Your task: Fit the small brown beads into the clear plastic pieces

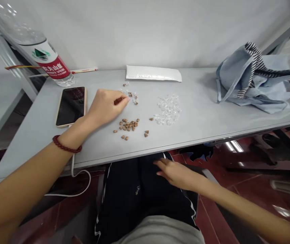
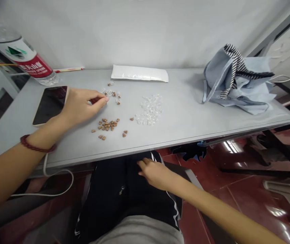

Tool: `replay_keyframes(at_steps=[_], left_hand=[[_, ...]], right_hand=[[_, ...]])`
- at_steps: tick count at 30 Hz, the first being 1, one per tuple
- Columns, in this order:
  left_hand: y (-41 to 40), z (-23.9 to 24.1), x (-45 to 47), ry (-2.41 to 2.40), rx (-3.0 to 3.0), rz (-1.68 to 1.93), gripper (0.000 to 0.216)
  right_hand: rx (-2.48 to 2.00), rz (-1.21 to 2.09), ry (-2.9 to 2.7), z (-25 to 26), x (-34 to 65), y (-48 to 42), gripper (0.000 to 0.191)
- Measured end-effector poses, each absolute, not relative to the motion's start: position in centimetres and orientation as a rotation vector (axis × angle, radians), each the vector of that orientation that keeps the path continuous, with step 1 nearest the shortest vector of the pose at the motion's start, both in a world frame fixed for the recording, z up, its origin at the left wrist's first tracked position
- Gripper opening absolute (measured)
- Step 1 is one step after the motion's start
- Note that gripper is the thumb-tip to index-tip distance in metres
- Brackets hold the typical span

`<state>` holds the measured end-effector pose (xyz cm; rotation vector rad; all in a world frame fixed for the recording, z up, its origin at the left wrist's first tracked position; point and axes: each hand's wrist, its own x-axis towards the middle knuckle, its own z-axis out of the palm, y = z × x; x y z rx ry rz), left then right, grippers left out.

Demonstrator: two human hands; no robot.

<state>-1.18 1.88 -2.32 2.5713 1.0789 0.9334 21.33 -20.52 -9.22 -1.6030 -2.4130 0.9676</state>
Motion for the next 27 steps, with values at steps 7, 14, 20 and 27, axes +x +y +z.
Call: replay_keyframes(at_steps=[7, 14, 20, 27], left_hand=[[2.4, -2.4, -1.6, 1.089, 2.621, 0.967, 0.024], [2.0, -2.2, -1.5, 0.976, 2.725, 1.04, 0.027], [1.7, -2.3, -1.4, 0.904, 2.745, 0.978, 0.028], [1.5, -2.3, -1.3, 0.9, 2.704, 0.964, 0.026]], right_hand=[[-1.086, 0.664, -3.066, -17.6, 12.0, -19.6, 0.051], [-0.995, 0.489, -3.147, -19.1, 12.6, -21.8, 0.014], [-0.785, 0.394, -3.211, -19.3, 11.8, -22.9, 0.012], [-0.732, 0.352, -3.194, -20.6, 12.2, -24.7, 0.013]])
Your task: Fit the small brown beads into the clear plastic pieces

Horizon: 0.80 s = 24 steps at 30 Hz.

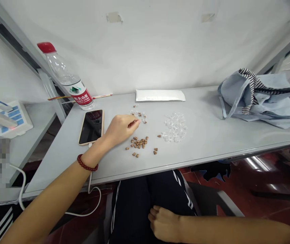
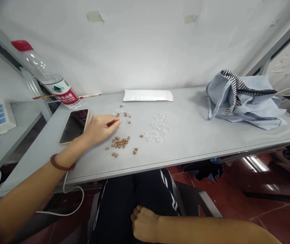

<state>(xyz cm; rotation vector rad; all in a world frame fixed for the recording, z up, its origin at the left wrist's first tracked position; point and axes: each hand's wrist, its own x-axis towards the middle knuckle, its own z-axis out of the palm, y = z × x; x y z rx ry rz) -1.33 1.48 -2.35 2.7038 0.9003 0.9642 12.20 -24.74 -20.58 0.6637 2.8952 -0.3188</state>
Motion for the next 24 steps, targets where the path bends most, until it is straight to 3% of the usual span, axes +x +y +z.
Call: replay_keyframes(at_steps=[5, 7, 10, 13, 15, 18, 21, 24], left_hand=[[0.0, -2.0, -0.4, 0.628, 2.621, 0.884, 0.017], [-1.1, -1.7, 0.1, 0.478, 2.599, 0.752, 0.024], [-2.6, -1.7, 0.7, 0.34, 2.589, 0.513, 0.049], [-3.3, -2.3, 0.9, 0.302, 2.64, 0.424, 0.066], [-3.3, -2.9, 1.0, 0.31, 2.68, 0.439, 0.057], [-3.2, -3.4, 1.2, 0.356, 2.719, 0.495, 0.038], [-3.2, -3.5, 1.3, 0.431, 2.781, 0.51, 0.026], [-3.0, -3.4, 1.4, 0.467, 2.825, 0.522, 0.02]], right_hand=[[0.638, -0.314, 2.959, -21.4, 12.8, -24.3, 0.012], [0.628, -0.313, 2.991, -19.9, 13.8, -23.8, 0.009], [0.734, -0.332, 2.854, -14.2, 15.7, -22.7, 0.003], [0.925, -0.731, 2.812, -5.8, 17.3, -20.2, 0.002], [0.988, -0.895, 2.919, -1.0, 18.1, -17.1, 0.01], [1.337, -0.777, 3.134, 2.2, 19.0, -10.1, 0.018], [1.598, -0.534, 3.289, 1.1, 18.9, -2.7, 0.018], [1.407, -0.453, 3.35, -1.2, 18.0, 2.2, 0.018]])
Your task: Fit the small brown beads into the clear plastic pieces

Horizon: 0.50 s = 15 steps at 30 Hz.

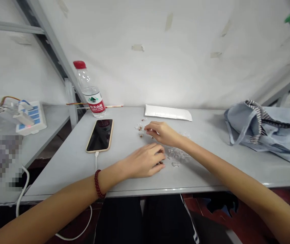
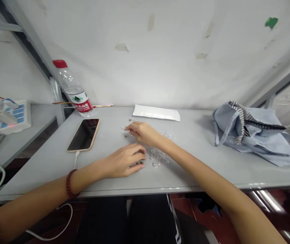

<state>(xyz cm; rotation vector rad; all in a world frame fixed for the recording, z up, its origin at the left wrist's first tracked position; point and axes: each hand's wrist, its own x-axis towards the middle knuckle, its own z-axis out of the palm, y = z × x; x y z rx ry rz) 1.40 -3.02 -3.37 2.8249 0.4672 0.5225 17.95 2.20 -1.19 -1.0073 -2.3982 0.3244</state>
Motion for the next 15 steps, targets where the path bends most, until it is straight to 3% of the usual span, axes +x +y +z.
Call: replay_keyframes(at_steps=[4, 9, 15], left_hand=[[-2.6, -3.3, 1.4, 0.483, 2.849, 0.546, 0.018], [-2.3, -3.2, 1.1, 0.501, 2.848, 0.532, 0.017], [-2.2, -2.7, 0.7, 0.516, 2.816, 0.497, 0.013]], right_hand=[[-0.999, 0.269, -2.425, -2.6, 17.7, 4.3, 0.021], [-1.034, 0.189, -2.252, -0.7, 21.3, 3.6, 0.022], [-1.223, 0.749, -2.372, 3.3, 25.2, -0.3, 0.025]])
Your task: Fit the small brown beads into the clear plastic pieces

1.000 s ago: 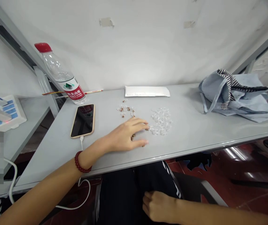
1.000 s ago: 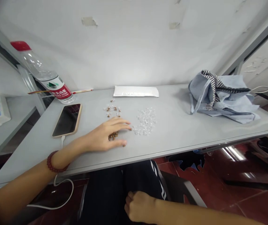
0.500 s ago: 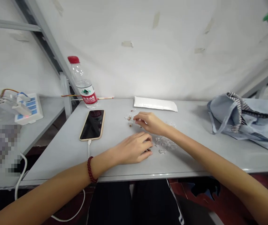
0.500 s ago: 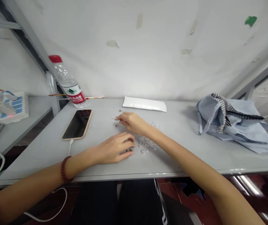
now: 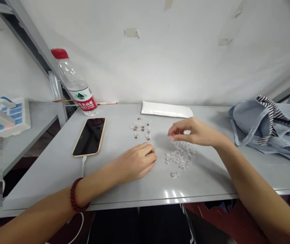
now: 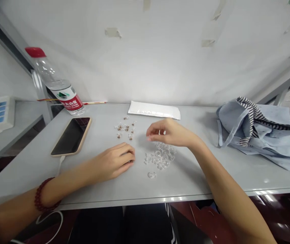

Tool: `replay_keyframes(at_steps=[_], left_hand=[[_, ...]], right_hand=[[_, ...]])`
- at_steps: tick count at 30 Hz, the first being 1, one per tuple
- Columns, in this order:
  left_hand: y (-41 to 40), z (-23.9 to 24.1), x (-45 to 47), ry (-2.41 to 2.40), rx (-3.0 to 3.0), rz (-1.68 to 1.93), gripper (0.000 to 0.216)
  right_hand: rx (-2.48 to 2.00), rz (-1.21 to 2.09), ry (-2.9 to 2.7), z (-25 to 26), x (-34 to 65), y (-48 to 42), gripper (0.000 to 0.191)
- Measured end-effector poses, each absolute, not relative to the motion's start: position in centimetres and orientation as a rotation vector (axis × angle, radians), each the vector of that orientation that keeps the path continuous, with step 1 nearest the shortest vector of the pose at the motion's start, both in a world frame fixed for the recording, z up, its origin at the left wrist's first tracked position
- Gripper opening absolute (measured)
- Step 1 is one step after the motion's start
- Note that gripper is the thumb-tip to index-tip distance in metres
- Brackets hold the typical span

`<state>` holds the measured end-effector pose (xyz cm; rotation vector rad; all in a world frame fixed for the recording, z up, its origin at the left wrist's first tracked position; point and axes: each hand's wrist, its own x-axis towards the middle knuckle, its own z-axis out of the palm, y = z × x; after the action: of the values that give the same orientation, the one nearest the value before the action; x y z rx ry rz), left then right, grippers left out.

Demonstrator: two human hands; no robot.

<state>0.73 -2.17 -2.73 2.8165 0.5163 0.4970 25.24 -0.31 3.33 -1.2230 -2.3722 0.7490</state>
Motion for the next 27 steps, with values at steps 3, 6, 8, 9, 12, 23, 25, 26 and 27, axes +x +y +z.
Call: replay_keyframes(at_steps=[3, 6, 8, 9, 12, 23, 25, 26, 27], left_hand=[[-2.1, -2.1, 0.7, 0.59, 2.717, 0.427, 0.009], [-2.0, -1.3, 0.7, 0.691, 2.638, 0.328, 0.01], [-1.9, -1.1, 0.7, 0.723, 2.623, 0.298, 0.009], [-1.9, -1.1, 0.8, 0.726, 2.624, 0.29, 0.008], [-2.0, -1.3, 1.0, 0.717, 2.659, 0.281, 0.005], [-1.9, -2.3, 0.7, 0.648, 2.619, 0.57, 0.012], [-2.0, -2.2, 0.6, 0.692, 2.548, 0.747, 0.012], [-2.1, -2.1, 0.7, 0.725, 2.505, 0.85, 0.012], [-2.3, -2.0, 0.7, 0.759, 2.459, 0.951, 0.011]], right_hand=[[-1.208, 0.742, -2.686, 3.8, 24.6, -3.3, 0.034], [-1.23, 0.432, -2.915, 2.8, 23.7, -6.1, 0.032], [-1.218, 0.411, -2.962, 1.9, 23.6, -7.2, 0.023], [-1.195, 0.44, -2.96, 1.5, 23.6, -7.5, 0.018], [-1.102, 0.57, -2.943, 0.8, 23.7, -7.3, 0.018], [-1.156, 1.368, -1.964, 0.9, 23.1, -2.9, 0.011], [-1.159, 1.476, -1.733, 0.5, 22.8, -2.5, 0.017], [-1.142, 1.51, -1.656, 0.2, 22.6, -2.4, 0.018], [-1.123, 1.533, -1.6, 0.1, 22.4, -2.4, 0.019]])
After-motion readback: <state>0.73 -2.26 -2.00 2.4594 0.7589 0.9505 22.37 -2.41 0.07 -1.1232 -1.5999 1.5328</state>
